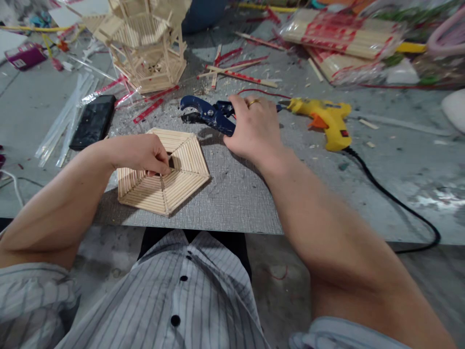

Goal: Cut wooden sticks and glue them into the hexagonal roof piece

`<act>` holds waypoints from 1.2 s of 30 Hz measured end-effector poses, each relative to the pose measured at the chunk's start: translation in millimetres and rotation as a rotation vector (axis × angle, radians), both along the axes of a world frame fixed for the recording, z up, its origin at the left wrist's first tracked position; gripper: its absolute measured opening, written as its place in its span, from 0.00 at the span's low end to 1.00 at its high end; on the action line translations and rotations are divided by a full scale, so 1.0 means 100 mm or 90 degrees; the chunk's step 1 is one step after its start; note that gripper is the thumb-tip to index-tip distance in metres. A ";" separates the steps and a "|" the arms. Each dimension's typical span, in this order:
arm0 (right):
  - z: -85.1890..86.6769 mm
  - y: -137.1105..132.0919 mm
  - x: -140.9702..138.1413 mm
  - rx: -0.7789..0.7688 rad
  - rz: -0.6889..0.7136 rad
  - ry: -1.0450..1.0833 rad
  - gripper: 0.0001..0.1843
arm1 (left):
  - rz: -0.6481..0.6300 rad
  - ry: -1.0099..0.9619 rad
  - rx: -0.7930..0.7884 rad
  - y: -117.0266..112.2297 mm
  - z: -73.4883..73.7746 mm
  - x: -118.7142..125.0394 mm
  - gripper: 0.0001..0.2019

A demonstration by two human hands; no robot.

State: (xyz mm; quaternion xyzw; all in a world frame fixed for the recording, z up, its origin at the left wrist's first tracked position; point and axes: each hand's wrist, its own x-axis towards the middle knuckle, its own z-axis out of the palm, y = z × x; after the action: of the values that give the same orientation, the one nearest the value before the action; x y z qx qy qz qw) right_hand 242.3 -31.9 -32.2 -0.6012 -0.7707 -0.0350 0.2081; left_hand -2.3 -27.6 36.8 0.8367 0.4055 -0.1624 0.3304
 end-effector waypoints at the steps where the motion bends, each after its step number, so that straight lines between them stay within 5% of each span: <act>1: -0.01 0.00 0.00 0.005 -0.004 -0.002 0.31 | -0.007 -0.001 0.000 0.01 -0.01 -0.01 0.09; 9: 0.00 0.02 -0.02 -0.008 -0.026 -0.015 0.32 | -0.037 -0.025 -0.010 0.04 -0.01 -0.03 0.08; 13: 0.04 0.02 -0.05 -0.005 -0.049 -0.030 0.36 | 0.039 -0.102 0.024 -0.02 0.08 -0.01 0.07; 20: 0.08 -0.03 -0.08 0.030 0.073 0.011 0.40 | 0.201 -0.333 0.197 -0.04 0.03 0.03 0.07; 36: 0.16 -0.11 -0.18 0.004 0.103 0.001 0.36 | 0.242 -0.391 0.261 -0.01 -0.04 0.03 0.09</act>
State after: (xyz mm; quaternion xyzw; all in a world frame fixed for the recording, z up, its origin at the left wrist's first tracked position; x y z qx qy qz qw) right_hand 224.6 -42.7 -16.2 -0.5361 -0.8167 -0.0199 0.2126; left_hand 0.6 -28.4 32.4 0.8047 0.4597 0.2427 0.2866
